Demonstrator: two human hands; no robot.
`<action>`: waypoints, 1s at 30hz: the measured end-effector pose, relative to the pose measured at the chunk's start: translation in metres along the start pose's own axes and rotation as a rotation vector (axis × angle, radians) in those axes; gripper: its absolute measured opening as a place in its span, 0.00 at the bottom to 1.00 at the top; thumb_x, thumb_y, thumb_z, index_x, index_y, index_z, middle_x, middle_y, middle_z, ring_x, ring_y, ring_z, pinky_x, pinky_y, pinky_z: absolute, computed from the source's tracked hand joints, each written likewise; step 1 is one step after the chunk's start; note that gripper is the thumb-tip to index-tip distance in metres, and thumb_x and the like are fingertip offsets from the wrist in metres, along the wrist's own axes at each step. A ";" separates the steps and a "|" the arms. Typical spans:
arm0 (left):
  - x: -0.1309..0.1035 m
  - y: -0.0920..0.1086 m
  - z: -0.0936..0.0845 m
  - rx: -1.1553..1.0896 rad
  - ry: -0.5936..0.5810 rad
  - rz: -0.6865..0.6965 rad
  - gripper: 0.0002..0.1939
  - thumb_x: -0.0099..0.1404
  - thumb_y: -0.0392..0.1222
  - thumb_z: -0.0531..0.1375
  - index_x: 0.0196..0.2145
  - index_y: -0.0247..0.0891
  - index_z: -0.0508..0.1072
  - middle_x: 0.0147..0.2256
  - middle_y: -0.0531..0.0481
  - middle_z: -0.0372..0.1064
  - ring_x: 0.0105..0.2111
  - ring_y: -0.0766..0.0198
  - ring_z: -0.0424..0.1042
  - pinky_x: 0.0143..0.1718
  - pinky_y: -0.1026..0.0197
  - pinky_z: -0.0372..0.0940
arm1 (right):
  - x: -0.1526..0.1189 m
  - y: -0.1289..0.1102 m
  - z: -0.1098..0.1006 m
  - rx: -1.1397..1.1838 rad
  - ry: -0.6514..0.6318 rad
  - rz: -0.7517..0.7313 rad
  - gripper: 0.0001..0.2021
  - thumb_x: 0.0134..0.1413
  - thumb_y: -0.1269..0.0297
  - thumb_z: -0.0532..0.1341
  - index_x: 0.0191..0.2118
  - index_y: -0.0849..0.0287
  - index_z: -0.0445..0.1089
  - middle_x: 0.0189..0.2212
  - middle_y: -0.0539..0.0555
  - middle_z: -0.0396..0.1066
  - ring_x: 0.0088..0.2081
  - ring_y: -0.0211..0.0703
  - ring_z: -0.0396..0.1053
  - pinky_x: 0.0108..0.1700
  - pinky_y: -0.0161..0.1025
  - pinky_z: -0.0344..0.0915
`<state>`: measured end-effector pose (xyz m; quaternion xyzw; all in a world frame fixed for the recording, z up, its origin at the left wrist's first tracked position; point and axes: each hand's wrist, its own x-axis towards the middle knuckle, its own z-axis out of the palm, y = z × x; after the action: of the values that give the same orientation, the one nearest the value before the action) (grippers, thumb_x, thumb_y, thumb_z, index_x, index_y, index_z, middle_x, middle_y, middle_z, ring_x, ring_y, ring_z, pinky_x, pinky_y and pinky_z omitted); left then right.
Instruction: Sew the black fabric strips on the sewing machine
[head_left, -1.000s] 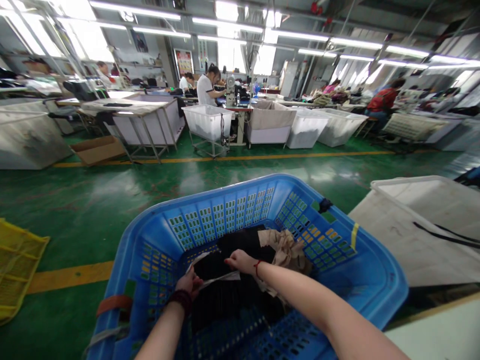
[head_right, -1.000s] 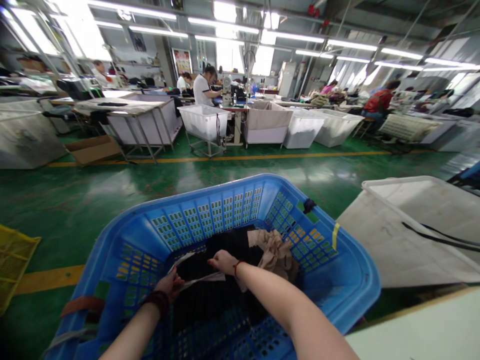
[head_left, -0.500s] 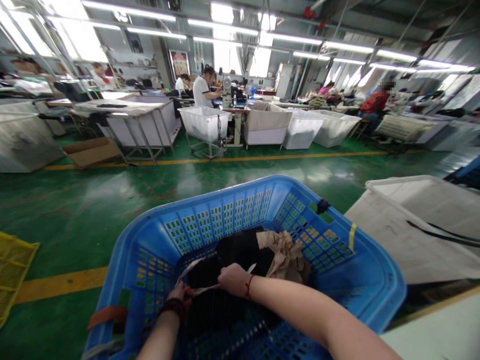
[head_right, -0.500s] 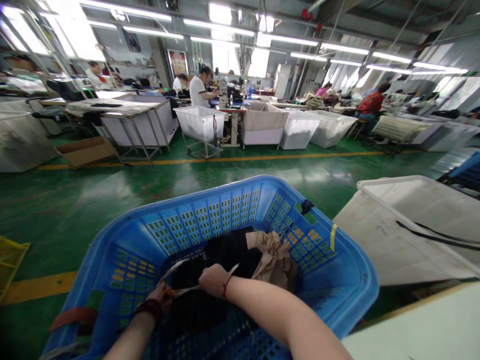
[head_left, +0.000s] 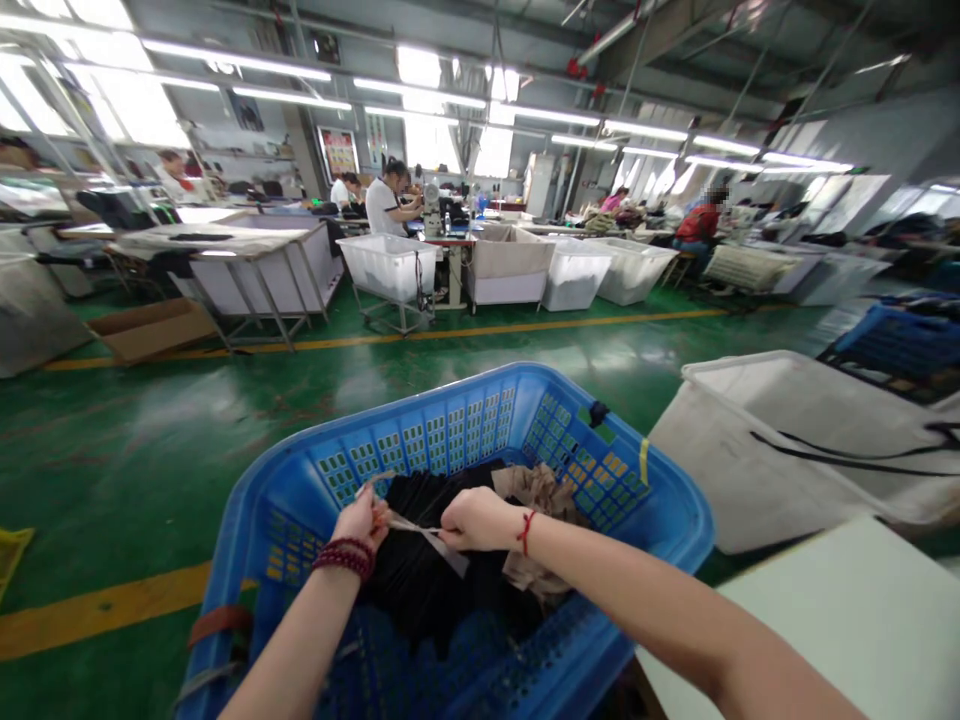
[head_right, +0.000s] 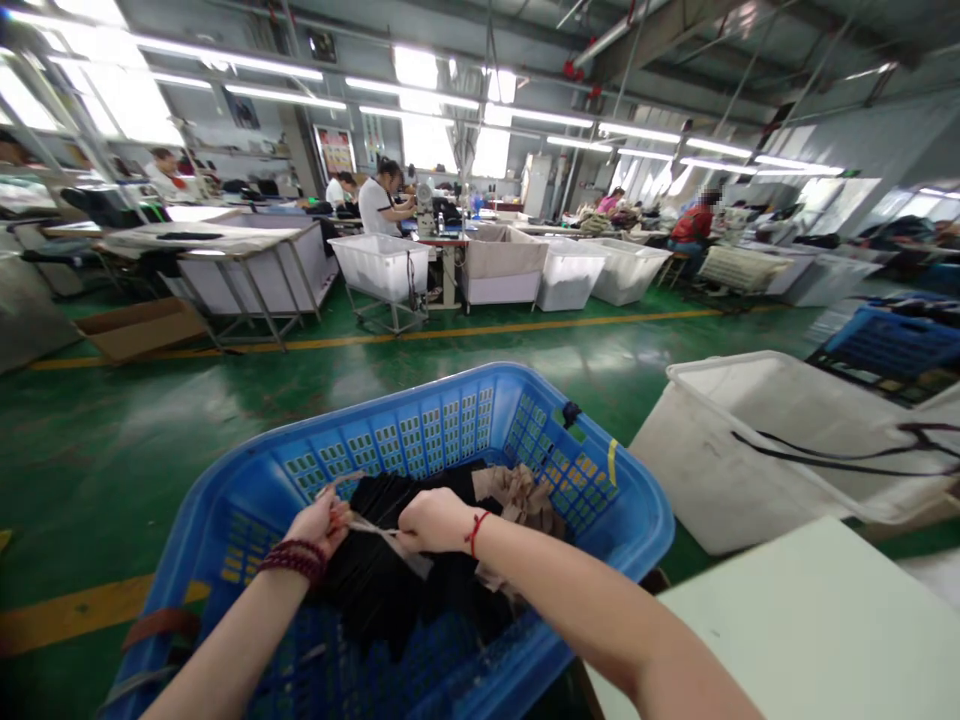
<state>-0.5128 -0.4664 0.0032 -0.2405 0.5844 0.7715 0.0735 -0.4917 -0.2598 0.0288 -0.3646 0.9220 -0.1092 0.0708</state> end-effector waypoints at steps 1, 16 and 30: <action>-0.012 0.018 0.014 -0.028 -0.045 0.007 0.12 0.71 0.47 0.57 0.36 0.35 0.69 0.25 0.58 0.63 0.17 0.74 0.59 0.16 0.70 0.57 | -0.013 -0.001 -0.020 0.012 0.045 0.014 0.14 0.56 0.64 0.61 0.20 0.59 0.69 0.20 0.49 0.68 0.24 0.36 0.63 0.24 0.34 0.47; -0.319 0.102 0.280 0.011 -1.105 -0.002 0.23 0.75 0.42 0.49 0.20 0.38 0.56 0.15 0.60 0.50 0.12 0.75 0.51 0.10 0.74 0.44 | -0.391 -0.109 -0.209 0.427 0.721 0.541 0.19 0.55 0.63 0.57 0.18 0.57 0.49 0.17 0.41 0.44 0.20 0.29 0.43 0.23 0.33 0.39; -0.445 -0.186 0.344 0.452 -1.184 -0.370 0.10 0.71 0.45 0.58 0.38 0.34 0.70 0.26 0.58 0.63 0.16 0.75 0.57 0.14 0.71 0.55 | -0.560 -0.233 0.022 0.454 1.098 1.194 0.18 0.53 0.71 0.55 0.16 0.56 0.49 0.15 0.42 0.47 0.19 0.30 0.47 0.21 0.30 0.43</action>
<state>-0.1490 -0.0124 0.1142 0.1491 0.5417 0.6064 0.5626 0.0714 -0.0432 0.0948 0.3120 0.8193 -0.3980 -0.2701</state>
